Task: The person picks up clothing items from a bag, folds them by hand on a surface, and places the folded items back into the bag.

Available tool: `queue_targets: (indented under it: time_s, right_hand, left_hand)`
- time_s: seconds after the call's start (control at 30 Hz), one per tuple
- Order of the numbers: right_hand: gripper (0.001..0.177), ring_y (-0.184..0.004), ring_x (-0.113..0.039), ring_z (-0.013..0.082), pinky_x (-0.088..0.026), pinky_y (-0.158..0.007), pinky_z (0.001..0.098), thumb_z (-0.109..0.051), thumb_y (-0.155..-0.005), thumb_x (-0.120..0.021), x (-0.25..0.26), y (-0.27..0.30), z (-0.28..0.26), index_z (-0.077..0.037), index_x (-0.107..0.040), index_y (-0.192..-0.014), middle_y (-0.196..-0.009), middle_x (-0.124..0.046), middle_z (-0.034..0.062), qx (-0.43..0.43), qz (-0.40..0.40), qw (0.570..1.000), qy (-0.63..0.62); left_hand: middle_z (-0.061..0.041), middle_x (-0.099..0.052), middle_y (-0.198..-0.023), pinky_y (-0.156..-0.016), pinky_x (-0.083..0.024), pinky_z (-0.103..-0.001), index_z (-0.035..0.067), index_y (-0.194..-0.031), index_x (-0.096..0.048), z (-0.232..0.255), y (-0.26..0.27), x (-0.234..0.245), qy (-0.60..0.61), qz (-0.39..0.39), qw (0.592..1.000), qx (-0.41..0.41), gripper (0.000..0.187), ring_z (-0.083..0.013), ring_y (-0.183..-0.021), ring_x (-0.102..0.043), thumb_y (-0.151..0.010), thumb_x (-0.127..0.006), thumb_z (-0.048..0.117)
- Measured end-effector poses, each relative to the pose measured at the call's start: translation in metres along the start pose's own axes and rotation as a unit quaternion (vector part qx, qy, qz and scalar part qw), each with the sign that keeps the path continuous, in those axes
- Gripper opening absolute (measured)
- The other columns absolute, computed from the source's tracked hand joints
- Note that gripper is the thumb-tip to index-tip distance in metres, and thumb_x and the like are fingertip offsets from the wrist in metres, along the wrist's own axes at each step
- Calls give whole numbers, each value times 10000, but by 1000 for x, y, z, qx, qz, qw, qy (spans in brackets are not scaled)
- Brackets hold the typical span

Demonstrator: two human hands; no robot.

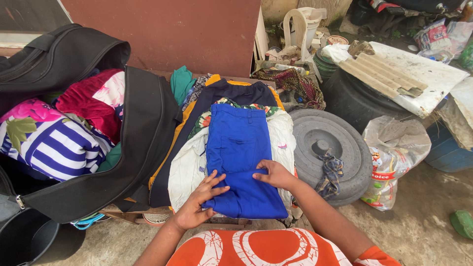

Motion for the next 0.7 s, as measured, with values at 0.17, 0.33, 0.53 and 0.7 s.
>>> queue_targets:
  time_s: [0.17,0.33,0.53,0.7]
  right_hand:
    - [354,-805,-525,143,-471,-702,320,-315,-921,-770,12,2,6,-17,-636,-1056,-899,-603,93,0,-6,995,-96]
    - [375,-904,-581,181,-506,-772,327,-224,-829,-820,13,9,-10,-49,-645,-1111,-989,-640,111,62,91,993,-48]
    - [389,-1398,-550,289,-450,-1105,416,-10,-855,-616,28,47,-2,-77,-708,-1226,-1471,-621,93,272,150,950,-46]
    - [696,-1527,-298,345,-242,-1224,471,-61,-686,-740,28,76,-33,-52,-618,-1372,-1612,-409,146,230,10,972,-46]
  left_hand:
    - [-163,-460,-1627,-1266,-105,-590,176,-1427,-649,1,1,-3,-92,-33,995,-13,687,-423,-1589,-248,-893,-623,608]
    - [-132,-548,-1548,-1256,-117,-583,168,-1320,-711,-8,1,-7,-117,-33,993,7,558,-381,-1559,-288,-878,-689,507]
    - [-105,-766,-1262,-1236,-278,-539,89,-1133,-754,-24,-9,-7,-66,24,997,-11,347,-321,-1399,-576,-968,-641,372]
    - [-144,-775,-1119,-1083,-455,-443,-12,-1066,-738,-43,-3,-10,-26,112,992,-51,366,-284,-1106,-722,-1066,-598,327]
Point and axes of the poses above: each hand's wrist, its own y-axis away from the middle knuckle, its own x-axis out of the back of the hand, z = x × y, the point moved 4 cm from there along -y, towards the middle knuckle
